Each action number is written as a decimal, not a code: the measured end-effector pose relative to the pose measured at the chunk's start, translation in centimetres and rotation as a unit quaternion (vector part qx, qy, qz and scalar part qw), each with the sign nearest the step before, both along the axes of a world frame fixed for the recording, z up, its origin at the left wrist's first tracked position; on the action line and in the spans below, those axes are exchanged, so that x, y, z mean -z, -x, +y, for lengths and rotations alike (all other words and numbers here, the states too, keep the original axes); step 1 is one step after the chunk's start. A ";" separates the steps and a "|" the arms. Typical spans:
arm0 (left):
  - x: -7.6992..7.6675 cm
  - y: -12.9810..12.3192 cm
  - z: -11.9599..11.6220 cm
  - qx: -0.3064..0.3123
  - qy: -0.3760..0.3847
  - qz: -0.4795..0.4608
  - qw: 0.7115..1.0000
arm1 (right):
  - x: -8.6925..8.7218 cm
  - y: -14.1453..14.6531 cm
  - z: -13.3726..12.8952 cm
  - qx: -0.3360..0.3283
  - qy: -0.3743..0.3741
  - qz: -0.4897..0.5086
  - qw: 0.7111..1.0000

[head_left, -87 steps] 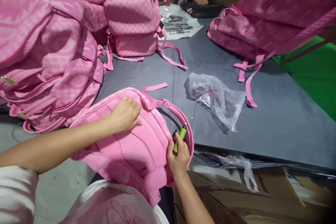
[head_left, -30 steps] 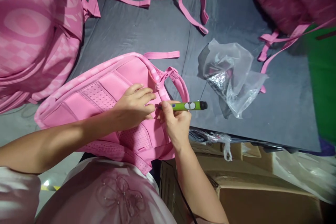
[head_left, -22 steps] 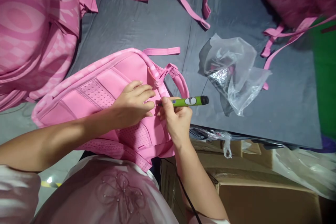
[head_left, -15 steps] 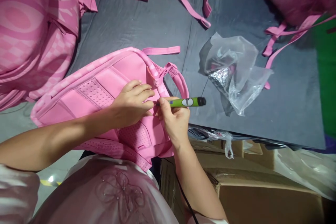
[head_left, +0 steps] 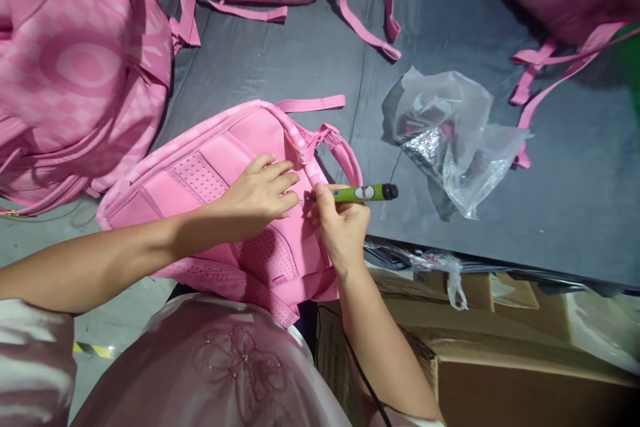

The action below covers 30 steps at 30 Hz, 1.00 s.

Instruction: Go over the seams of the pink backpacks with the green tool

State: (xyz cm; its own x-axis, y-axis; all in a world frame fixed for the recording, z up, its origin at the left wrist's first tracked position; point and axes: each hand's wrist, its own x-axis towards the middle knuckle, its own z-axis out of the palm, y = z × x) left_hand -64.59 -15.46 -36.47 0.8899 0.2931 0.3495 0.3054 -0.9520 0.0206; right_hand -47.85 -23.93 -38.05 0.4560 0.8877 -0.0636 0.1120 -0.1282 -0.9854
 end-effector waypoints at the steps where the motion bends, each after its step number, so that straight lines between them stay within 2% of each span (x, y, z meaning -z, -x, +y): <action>1: -0.1 0.1 0.0 0.001 -0.003 0.002 1.000 | 0.0 0.1 0.0 0.002 -0.005 0.005 1.000; 6: -0.1 0.2 -0.7 -0.004 0.003 0.018 1.000 | 0.2 0.6 -0.3 0.033 -0.023 -0.001 0.999; 8: -0.6 0.3 -0.9 -0.006 0.014 0.037 0.999 | 0.3 0.8 -0.7 0.032 -0.038 0.002 0.999; 10: -2.1 0.6 -0.6 0.003 0.035 0.081 0.996 | 0.3 0.8 -1.2 0.029 -0.040 -0.011 0.999; 13: -5.7 0.9 1.3 0.018 0.101 0.157 0.982 | 0.4 0.6 -1.7 0.079 -0.050 -0.084 0.992; 15: -8.0 0.7 3.3 -0.019 0.116 0.144 0.983 | 0.4 1.0 -1.5 0.073 -0.105 -0.175 0.976; 17: -9.3 0.2 5.4 -0.066 0.106 0.127 0.984 | 0.4 2.1 -1.0 0.021 -0.162 -0.265 0.950; 19: -9.3 -0.6 7.2 -0.086 0.103 0.172 0.976 | 0.6 4.0 -0.5 -0.007 -0.193 -0.316 0.929; 22: -7.9 -1.6 8.5 -0.103 0.096 0.272 0.952 | 1.0 6.6 -1.2 0.005 -0.228 -0.339 0.913; 24: -7.1 -1.7 8.4 -0.111 0.077 0.305 0.943 | 1.4 7.4 -2.2 -0.003 -0.255 -0.344 0.904; 26: -6.8 -1.4 7.9 -0.104 0.052 0.298 0.947 | 1.7 7.3 -3.0 -0.025 -0.280 -0.348 0.895; 30: -7.1 -0.7 6.5 -0.039 0.017 0.293 0.955 | 1.9 6.1 -3.2 -0.059 -0.290 -0.342 0.892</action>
